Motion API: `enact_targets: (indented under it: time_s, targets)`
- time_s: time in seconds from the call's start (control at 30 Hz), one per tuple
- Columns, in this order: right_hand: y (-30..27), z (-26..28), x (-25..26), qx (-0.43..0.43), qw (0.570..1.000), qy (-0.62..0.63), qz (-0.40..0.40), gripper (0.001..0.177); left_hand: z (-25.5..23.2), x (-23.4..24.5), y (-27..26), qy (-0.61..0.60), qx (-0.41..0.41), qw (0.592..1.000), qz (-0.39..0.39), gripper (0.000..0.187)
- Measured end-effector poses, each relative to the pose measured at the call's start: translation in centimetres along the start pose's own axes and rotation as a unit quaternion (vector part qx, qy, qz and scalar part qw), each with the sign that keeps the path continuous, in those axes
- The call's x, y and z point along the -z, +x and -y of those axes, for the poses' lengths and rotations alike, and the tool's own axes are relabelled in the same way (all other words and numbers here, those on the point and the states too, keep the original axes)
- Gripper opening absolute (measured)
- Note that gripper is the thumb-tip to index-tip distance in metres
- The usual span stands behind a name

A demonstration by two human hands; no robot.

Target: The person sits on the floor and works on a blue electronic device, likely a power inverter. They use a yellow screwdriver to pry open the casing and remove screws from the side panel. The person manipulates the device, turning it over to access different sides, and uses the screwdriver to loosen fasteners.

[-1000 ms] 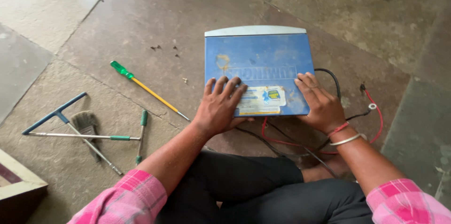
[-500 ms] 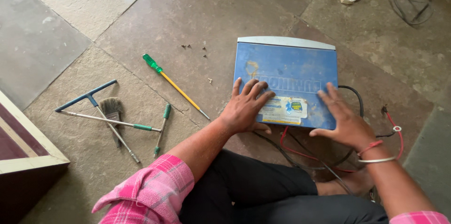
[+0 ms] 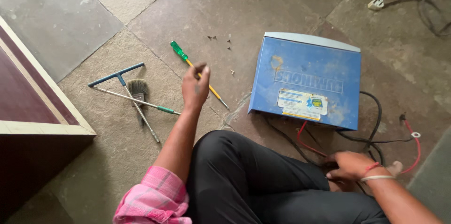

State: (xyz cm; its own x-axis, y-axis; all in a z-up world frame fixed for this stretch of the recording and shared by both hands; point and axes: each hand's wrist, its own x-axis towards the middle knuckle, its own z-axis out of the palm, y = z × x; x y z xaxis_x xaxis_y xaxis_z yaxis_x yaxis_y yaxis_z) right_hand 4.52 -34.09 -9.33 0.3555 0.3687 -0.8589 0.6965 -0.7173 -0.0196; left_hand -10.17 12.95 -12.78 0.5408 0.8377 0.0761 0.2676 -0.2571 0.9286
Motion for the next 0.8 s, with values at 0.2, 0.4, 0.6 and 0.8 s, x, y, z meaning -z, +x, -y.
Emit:
enact_targets:
  time_s: [0.2, 0.4, 0.6, 0.8]
  targets:
    - [4.5, -4.0, -4.3, -0.089, 0.990, -0.106, -0.002, 0.046, 2.9, -0.5, -2.0, 0.246, 0.022, 0.959, 0.142, 0.038]
    - [5.7, -7.5, -5.3, -0.170, 0.958, -0.172, -0.152, 0.026, 2.0, -2.0, -1.7, 0.371, 0.057, 0.901, 0.220, 0.045]
    - [2.3, -6.4, -4.3, -0.206, 0.944, -0.184, -0.179, 0.022, 4.7, -1.6, -2.6, 0.350, 0.091, 0.906, 0.220, 0.036]
    - [-1.3, -6.5, -3.9, -0.116, 0.977, -0.042, -0.176, 0.042, 4.9, -1.4, -3.0, 0.073, 0.173, 0.976, 0.114, 0.075]
